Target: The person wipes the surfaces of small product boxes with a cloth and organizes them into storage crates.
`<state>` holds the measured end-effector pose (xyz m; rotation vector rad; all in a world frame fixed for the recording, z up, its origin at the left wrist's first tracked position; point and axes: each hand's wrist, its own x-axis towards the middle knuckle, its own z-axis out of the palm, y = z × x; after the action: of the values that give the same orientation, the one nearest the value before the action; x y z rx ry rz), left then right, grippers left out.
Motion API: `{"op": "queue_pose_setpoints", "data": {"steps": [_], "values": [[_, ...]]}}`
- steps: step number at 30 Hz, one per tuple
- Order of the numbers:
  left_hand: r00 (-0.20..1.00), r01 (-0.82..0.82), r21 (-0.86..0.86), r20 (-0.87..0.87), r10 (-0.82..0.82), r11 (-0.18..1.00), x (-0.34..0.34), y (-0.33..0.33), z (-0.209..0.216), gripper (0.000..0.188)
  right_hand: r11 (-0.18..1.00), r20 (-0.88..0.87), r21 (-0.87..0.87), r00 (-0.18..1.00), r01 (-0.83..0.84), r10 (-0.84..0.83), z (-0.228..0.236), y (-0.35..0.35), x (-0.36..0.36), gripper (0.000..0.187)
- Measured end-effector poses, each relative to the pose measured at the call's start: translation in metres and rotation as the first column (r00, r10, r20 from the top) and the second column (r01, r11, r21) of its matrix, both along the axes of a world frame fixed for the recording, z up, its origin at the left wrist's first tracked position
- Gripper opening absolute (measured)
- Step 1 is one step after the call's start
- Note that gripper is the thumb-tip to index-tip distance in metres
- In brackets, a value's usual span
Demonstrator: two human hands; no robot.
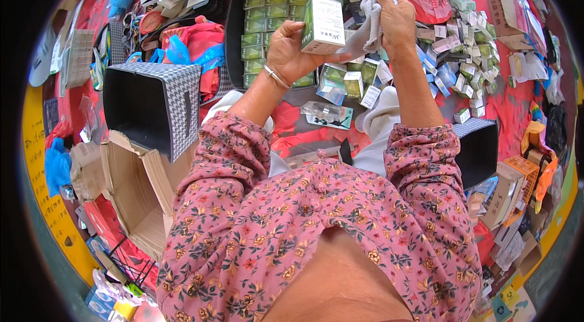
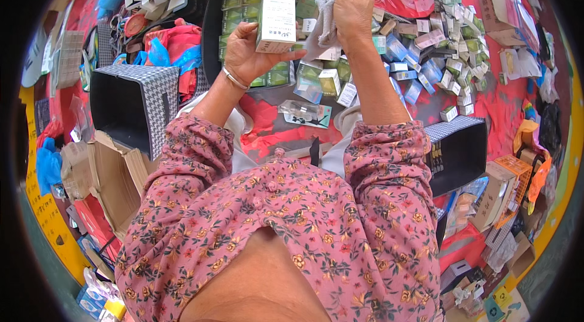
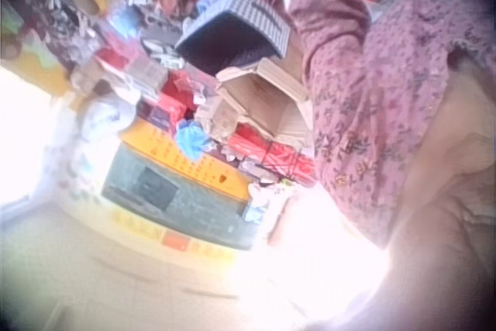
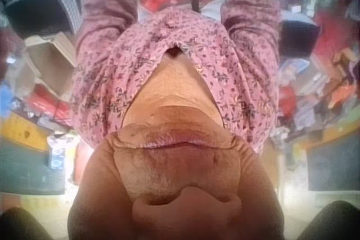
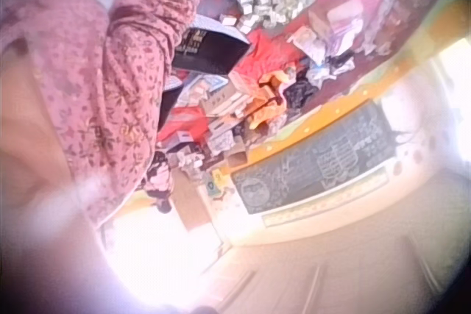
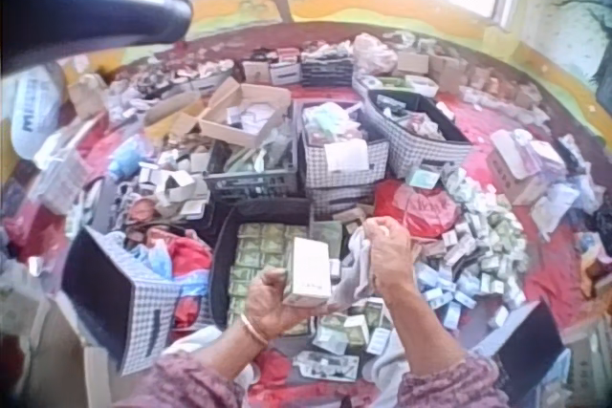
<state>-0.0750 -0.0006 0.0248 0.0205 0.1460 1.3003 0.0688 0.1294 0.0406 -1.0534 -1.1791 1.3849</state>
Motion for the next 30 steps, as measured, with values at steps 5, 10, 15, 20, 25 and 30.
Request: {"op": "queue_pose_setpoints", "data": {"steps": [5,10,15,20,25,30], "values": [[0.992,0.015,0.021,0.129,-0.018,1.0,0.002,-0.001,0.002,0.068,0.98,0.161,0.2,0.986,0.02,-0.053,-0.005,-0.015,-0.027,0.016],[0.946,-0.223,-0.113,-0.263,0.187,0.968,0.01,0.001,-0.004,0.061,0.964,0.322,0.244,0.946,-0.102,0.019,-0.012,-0.047,-0.054,0.021],[0.871,-0.292,-0.096,-0.438,0.223,0.952,-0.004,0.004,-0.004,0.049,0.982,0.172,0.107,0.975,-0.158,0.138,-0.014,-0.048,-0.057,0.022],[0.885,-0.344,-0.15,-0.382,0.266,0.927,-0.013,0.001,-0.012,0.043,0.847,0.468,0.442,0.882,-0.295,0.063,-0.003,-0.065,-0.055,0.015],[0.886,-0.336,-0.136,-0.381,0.264,0.932,-0.032,-0.002,0.0,0.039,0.704,0.598,0.426,0.761,-0.568,0.251,0.008,-0.067,-0.032,0.011],[0.873,-0.383,-0.111,-0.369,0.32,0.917,-0.026,0.004,-0.01,0.04,0.906,0.416,0.41,0.905,-0.103,-0.085,0.017,-0.032,-0.027,0.013]]}}
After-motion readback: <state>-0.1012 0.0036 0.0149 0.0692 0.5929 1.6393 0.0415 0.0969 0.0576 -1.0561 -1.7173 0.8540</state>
